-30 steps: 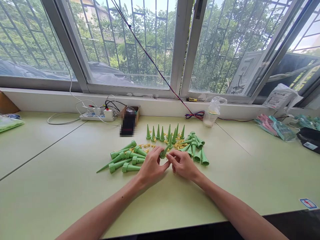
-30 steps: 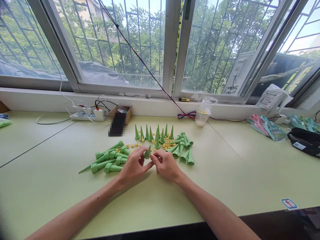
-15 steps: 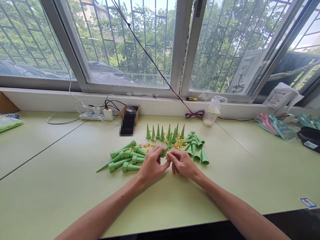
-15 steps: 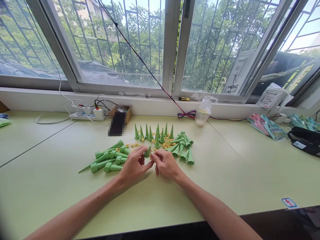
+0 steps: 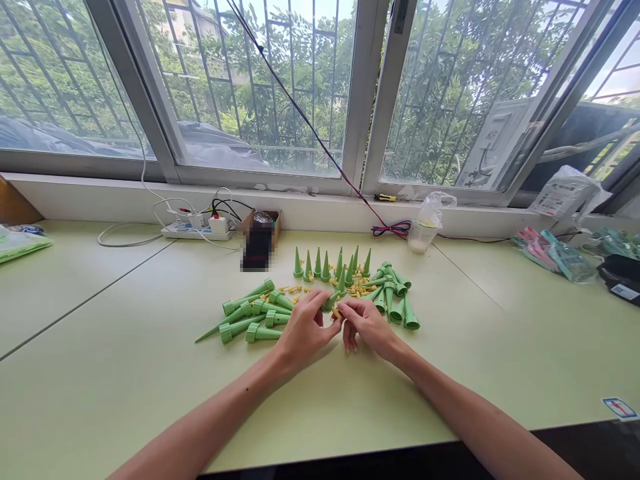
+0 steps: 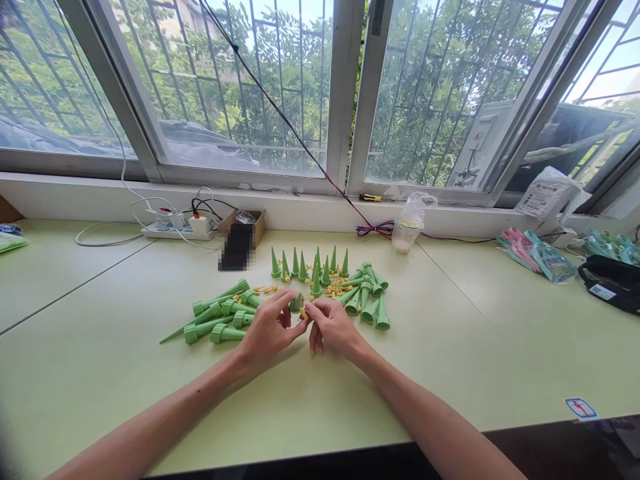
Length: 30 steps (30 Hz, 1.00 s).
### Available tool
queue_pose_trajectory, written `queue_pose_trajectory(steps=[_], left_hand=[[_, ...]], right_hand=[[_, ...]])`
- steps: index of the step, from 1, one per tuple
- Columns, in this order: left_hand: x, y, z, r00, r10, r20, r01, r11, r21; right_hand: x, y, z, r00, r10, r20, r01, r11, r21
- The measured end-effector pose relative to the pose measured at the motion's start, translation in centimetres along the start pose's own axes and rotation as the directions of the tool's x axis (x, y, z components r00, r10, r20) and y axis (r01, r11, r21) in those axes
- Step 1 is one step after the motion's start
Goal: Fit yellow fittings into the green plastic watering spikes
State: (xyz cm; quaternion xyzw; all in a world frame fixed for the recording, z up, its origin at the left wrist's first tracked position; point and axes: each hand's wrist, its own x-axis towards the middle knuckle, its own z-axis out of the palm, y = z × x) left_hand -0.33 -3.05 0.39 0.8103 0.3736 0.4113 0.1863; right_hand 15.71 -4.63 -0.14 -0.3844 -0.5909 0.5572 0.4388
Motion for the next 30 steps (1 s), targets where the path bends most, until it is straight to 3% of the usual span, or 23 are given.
queue_pose_trajectory(steps=[11, 22, 30], left_hand=[[0.08, -0.21, -0.1, 1.0, 0.011, -0.029, -0.008, 0.996, 0.092], [0.05, -0.36, -0.05, 1.0, -0.009, 0.016, 0.007, 0.989, 0.148], [0.18, 0.08, -0.04, 1.0, -0.022, 0.015, 0.02, 0.993, 0.12]], right_hand=[[-0.14, -0.05, 0.57, 0.999, 0.042, 0.017, -0.042, 0.999, -0.01], [-0.08, -0.08, 0.66, 0.992, 0.125, 0.0, -0.122, 0.969, 0.216], [-0.09, 0.28, 0.58, 0.994, 0.11, -0.013, -0.107, 0.981, 0.16]])
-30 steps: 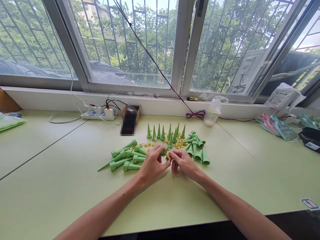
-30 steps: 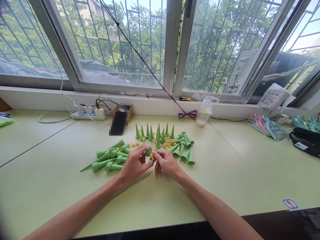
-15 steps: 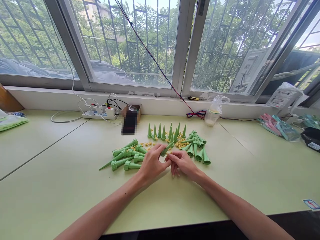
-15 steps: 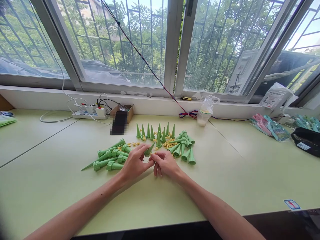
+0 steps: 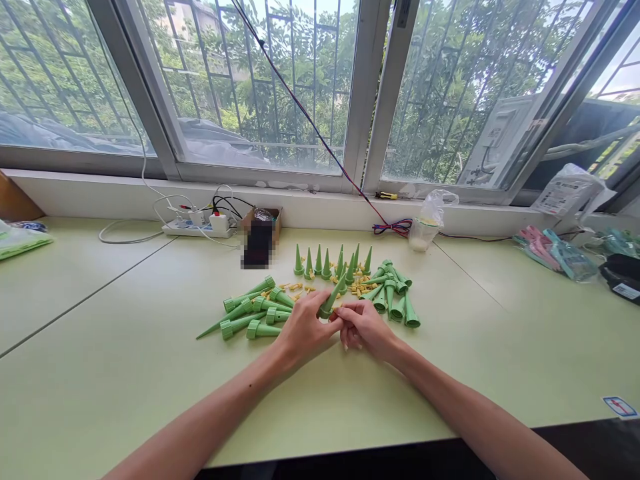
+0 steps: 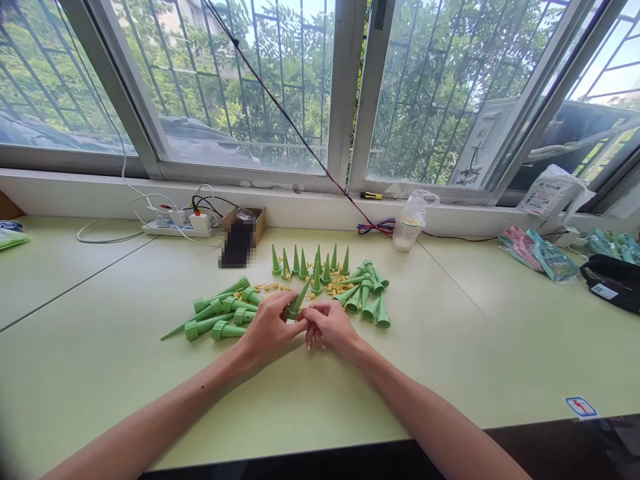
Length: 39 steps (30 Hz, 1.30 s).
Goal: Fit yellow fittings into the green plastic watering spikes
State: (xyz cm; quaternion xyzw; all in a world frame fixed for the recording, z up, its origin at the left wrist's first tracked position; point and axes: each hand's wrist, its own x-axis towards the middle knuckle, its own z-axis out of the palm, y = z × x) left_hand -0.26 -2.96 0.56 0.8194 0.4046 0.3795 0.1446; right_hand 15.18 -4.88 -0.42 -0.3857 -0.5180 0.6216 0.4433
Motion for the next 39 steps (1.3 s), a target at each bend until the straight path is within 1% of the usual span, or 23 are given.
queue_pose_trajectory(steps=[6, 9, 14, 22, 26, 30, 34, 39], left_hand=[[0.01, 0.3, -0.24, 1.0, 0.009, 0.008, -0.009, 0.999, 0.052], [-0.04, 0.41, -0.35, 0.999, -0.002, 0.032, 0.0, 0.997, 0.077], [-0.11, 0.56, -0.42, 0.997, -0.024, 0.07, 0.019, 0.997, 0.069], [-0.32, 0.45, -0.19, 0.998, -0.008, 0.063, 0.005, 0.999, 0.053], [-0.34, 0.27, -0.02, 0.998, 0.005, 0.06, -0.008, 0.998, 0.06], [-0.37, 0.11, 0.15, 0.999, 0.01, 0.038, -0.013, 0.997, 0.08], [-0.4, 0.18, 0.16, 1.0, 0.01, 0.012, -0.011, 0.996, 0.092], [-0.38, 0.49, 0.09, 1.0, 0.023, -0.009, -0.022, 0.997, 0.079]], right_hand=[[-0.09, -0.05, -0.14, 0.998, -0.058, 0.014, 0.059, 0.992, -0.111], [-0.26, -0.25, -0.22, 0.996, -0.083, 0.026, 0.086, 0.978, -0.189], [-0.57, -0.64, -0.28, 0.992, -0.118, 0.044, 0.126, 0.949, -0.289], [-0.71, -0.7, -0.68, 0.981, -0.168, 0.095, 0.191, 0.904, -0.383], [-0.74, -0.67, -0.82, 0.979, -0.176, 0.098, 0.201, 0.879, -0.432], [-0.73, -0.47, -0.79, 0.978, -0.186, 0.092, 0.207, 0.86, -0.467], [-0.58, -0.19, -0.69, 0.975, -0.212, 0.061, 0.215, 0.848, -0.485], [-0.29, -0.09, -0.6, 0.97, -0.242, 0.003, 0.219, 0.872, -0.437]])
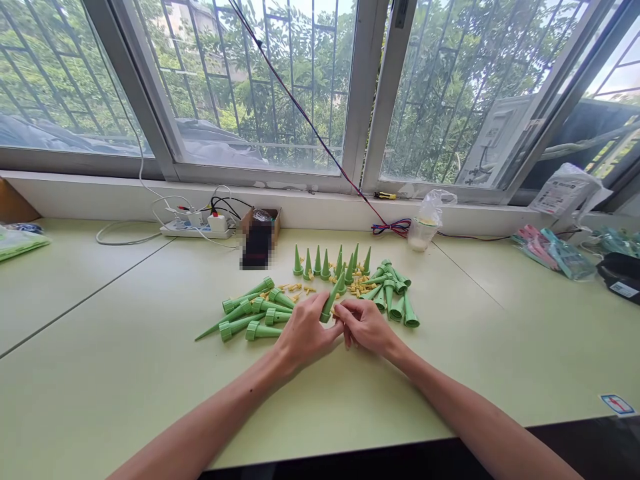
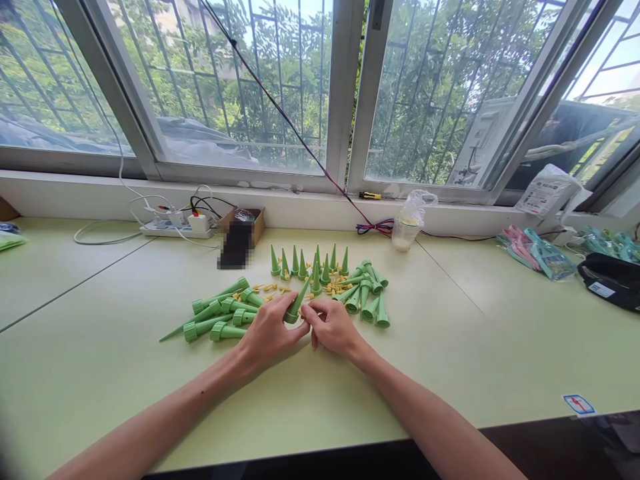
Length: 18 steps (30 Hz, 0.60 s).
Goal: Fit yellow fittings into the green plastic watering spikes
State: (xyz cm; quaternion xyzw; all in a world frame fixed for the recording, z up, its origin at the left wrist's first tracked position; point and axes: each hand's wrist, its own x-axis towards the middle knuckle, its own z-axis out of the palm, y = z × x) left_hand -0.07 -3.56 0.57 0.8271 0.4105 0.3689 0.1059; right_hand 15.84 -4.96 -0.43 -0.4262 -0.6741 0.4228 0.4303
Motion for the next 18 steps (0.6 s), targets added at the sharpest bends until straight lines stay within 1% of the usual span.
queue_pose_trajectory(steps=[4, 7, 12, 18], left_hand=[[0.0, 0.06, 0.04, 1.0, 0.01, -0.013, -0.01, 1.0, 0.009], [0.01, 0.01, 0.1, 1.0, 0.0, 0.005, 0.0, 1.0, 0.01], [-0.09, -0.23, 0.35, 1.0, 0.016, 0.012, -0.016, 1.0, -0.016], [-0.34, -0.45, 0.76, 1.0, 0.004, 0.009, -0.004, 0.999, -0.043]], right_hand=[[0.09, -0.04, 0.03, 0.999, 0.004, -0.045, -0.003, 1.0, 0.023], [0.03, -0.15, 0.02, 0.998, -0.022, -0.059, 0.021, 1.0, -0.01], [-0.07, -0.49, -0.02, 0.996, -0.046, -0.075, 0.042, 0.998, -0.052], [-0.04, -0.56, -0.06, 0.998, -0.001, -0.064, 0.003, 1.0, 0.029]])
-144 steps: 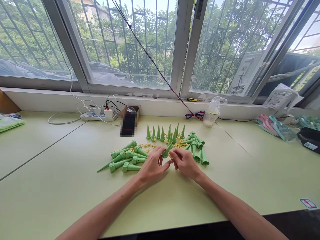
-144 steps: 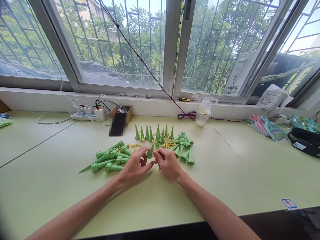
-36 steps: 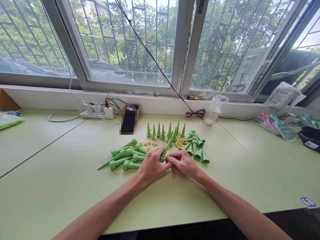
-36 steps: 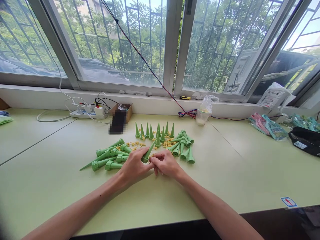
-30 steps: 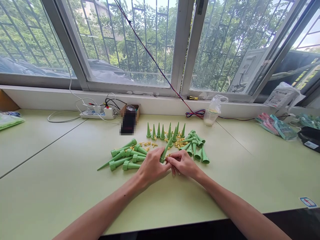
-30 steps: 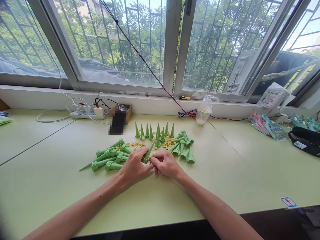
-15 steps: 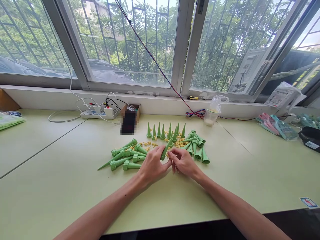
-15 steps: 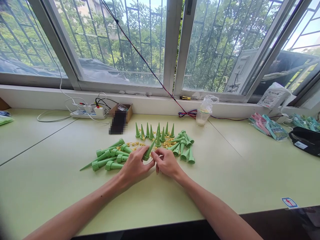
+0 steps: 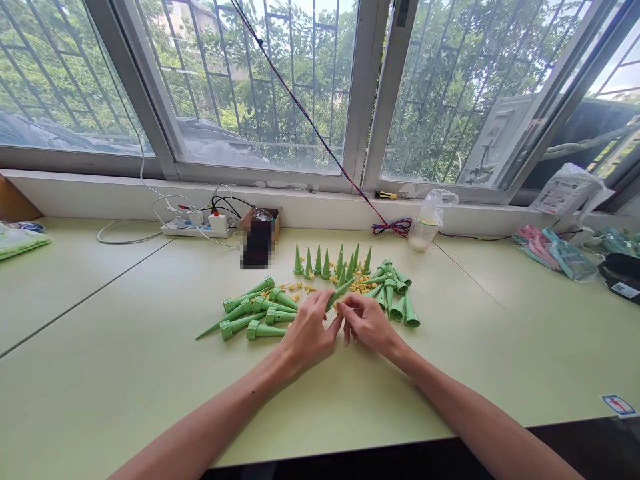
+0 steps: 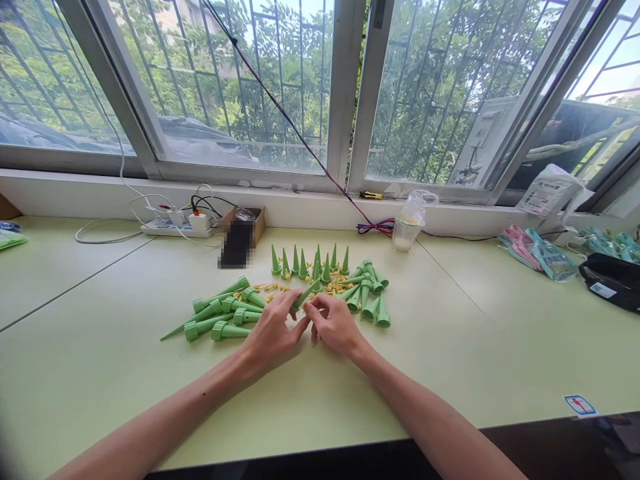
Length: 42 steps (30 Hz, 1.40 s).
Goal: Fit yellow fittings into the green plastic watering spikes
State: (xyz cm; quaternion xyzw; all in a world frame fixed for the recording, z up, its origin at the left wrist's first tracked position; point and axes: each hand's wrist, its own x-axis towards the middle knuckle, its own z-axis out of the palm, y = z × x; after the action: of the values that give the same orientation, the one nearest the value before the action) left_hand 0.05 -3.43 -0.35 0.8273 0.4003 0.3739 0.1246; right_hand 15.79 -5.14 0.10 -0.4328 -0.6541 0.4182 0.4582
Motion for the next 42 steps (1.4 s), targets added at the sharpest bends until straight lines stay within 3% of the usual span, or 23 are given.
queue_pose_trajectory(steps=[7, 17, 29, 42], left_hand=[[-0.01, 0.18, 0.1, 0.999, -0.027, -0.021, 0.026, 0.998, -0.065], [0.21, 0.76, -0.32, 0.999, -0.023, -0.041, 0.018, 0.993, -0.12], [0.36, 0.29, -0.22, 0.998, -0.047, -0.047, 0.043, 0.996, -0.074], [0.22, 0.25, 0.16, 0.999, -0.043, 0.027, 0.044, 0.998, -0.04]], right_hand=[[0.3, 0.33, -0.01, 0.996, 0.061, 0.058, -0.07, 0.985, 0.157], [0.71, 0.56, 0.03, 0.967, 0.211, 0.142, -0.253, 0.854, 0.455], [0.43, -0.17, 0.29, 0.967, 0.211, 0.143, -0.25, 0.895, 0.37], [0.1, -0.06, 0.34, 0.985, 0.161, 0.061, -0.173, 0.926, 0.335]])
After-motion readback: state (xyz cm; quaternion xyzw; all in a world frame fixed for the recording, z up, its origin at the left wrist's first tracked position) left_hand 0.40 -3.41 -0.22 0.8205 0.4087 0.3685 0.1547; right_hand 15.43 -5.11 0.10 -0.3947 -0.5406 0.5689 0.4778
